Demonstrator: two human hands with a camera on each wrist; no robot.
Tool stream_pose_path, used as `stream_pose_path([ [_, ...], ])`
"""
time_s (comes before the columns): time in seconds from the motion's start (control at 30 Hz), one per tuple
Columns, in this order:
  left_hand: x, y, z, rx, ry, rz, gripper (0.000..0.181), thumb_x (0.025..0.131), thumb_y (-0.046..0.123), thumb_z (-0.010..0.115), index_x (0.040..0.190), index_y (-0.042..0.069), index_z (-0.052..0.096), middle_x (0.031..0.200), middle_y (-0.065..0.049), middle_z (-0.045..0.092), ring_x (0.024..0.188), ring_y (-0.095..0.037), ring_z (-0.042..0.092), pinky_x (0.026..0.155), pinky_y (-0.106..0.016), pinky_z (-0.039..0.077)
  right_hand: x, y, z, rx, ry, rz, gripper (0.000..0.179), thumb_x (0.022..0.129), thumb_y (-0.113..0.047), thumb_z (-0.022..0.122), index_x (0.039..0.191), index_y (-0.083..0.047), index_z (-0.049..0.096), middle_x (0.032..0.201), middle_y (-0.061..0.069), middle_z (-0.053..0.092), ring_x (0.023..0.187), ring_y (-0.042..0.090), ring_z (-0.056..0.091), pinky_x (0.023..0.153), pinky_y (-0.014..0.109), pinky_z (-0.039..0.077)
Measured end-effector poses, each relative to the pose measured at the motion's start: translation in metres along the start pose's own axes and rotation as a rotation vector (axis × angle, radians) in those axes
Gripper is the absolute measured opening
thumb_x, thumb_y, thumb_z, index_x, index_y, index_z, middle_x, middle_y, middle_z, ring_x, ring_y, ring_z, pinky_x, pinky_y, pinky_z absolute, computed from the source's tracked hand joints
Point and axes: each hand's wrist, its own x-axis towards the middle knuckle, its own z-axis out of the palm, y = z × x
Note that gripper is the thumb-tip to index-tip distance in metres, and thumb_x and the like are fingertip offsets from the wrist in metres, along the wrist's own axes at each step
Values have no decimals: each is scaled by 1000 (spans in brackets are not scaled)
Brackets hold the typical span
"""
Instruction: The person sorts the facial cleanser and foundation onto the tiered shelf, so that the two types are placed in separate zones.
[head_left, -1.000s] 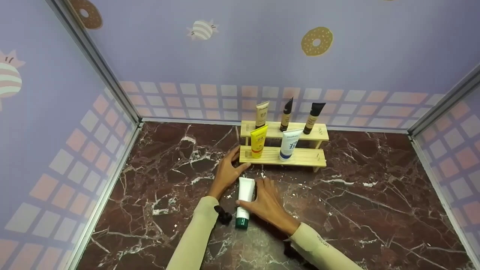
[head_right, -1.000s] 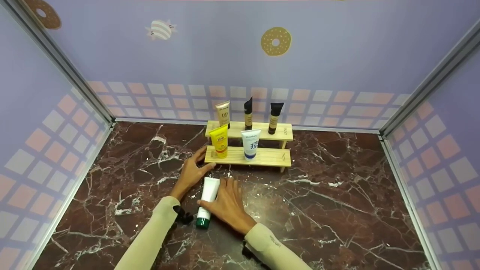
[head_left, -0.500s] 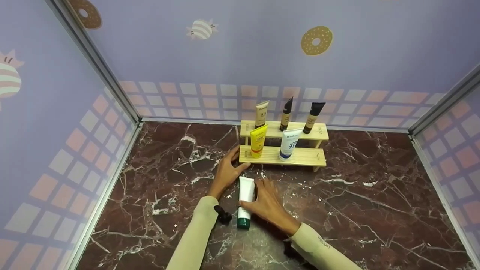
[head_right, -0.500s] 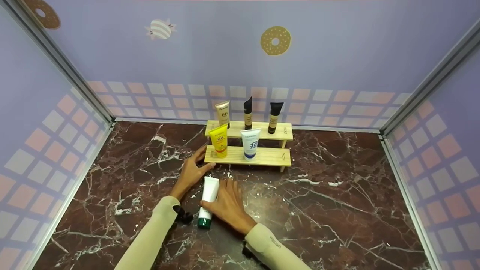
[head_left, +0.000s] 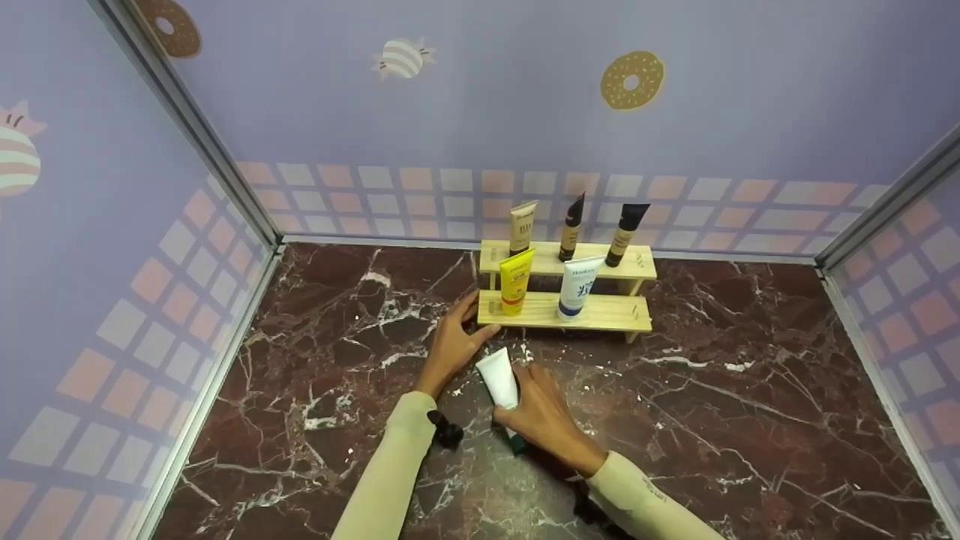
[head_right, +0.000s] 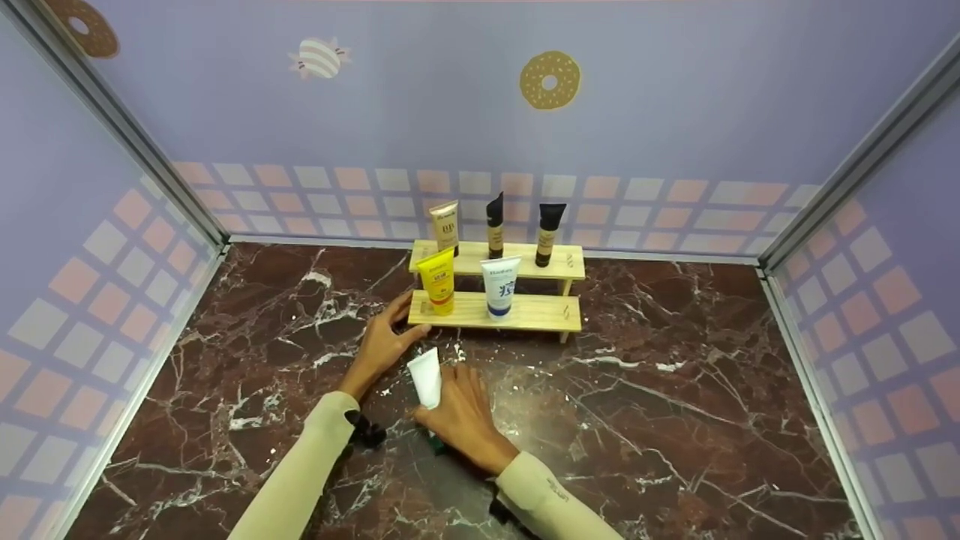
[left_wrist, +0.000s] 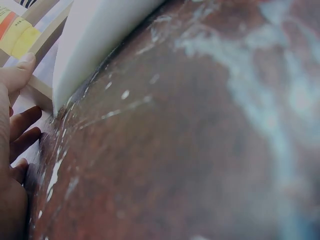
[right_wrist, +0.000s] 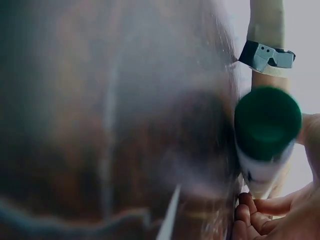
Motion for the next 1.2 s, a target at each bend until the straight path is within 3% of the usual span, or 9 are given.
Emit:
stream_pose_path([
  [0.2,1,-1,1,-10,3,16,84,98,29,88,166,2,47,152,-20,65,150,-37,55,132,-58,30,-3,6,-4,23,0,-27,58,74,-20,91,124,3,72,111,15,67,101,34,62,88,54,56],
  [0.4,1,-1,0,9,0,19,84,98,30,87,166,3,47,150,-18,67,159,-43,39,134,-60,21,1,10,-13,121,-62,-4,49,79,-23,94,121,-3,77,102,9,74,87,23,65,73,43,58],
  [0.57,1,1,-1,-4,-1,27,83,98,28,87,166,2,47,152,-19,65,151,-37,54,132,-58,27,5,16,-23,205,-101,11,40,81,-13,89,117,-2,79,91,7,77,69,14,63,59,33,56],
  [0.77,1,2,0,30,14,27,83,97,29,88,165,1,48,148,-19,67,156,-42,46,135,-58,20,2,23,-34,247,-103,4,41,81,-10,89,118,1,78,97,11,79,75,15,67,66,34,60],
  [0.97,1,1,1,-1,2,31,83,98,29,88,165,1,48,157,-21,61,144,-36,61,131,-57,32,-4,31,-45,244,-34,-3,45,80,-11,92,120,3,77,105,13,80,88,22,71,78,41,61],
  [1.2,0,0,1,-1,4,1,85,97,32,88,166,5,48,156,-19,62,146,-35,59,131,-57,31,-6,41,-56,268,27,9,48,79,-7,93,122,7,75,107,18,79,91,27,72,82,48,62],
])
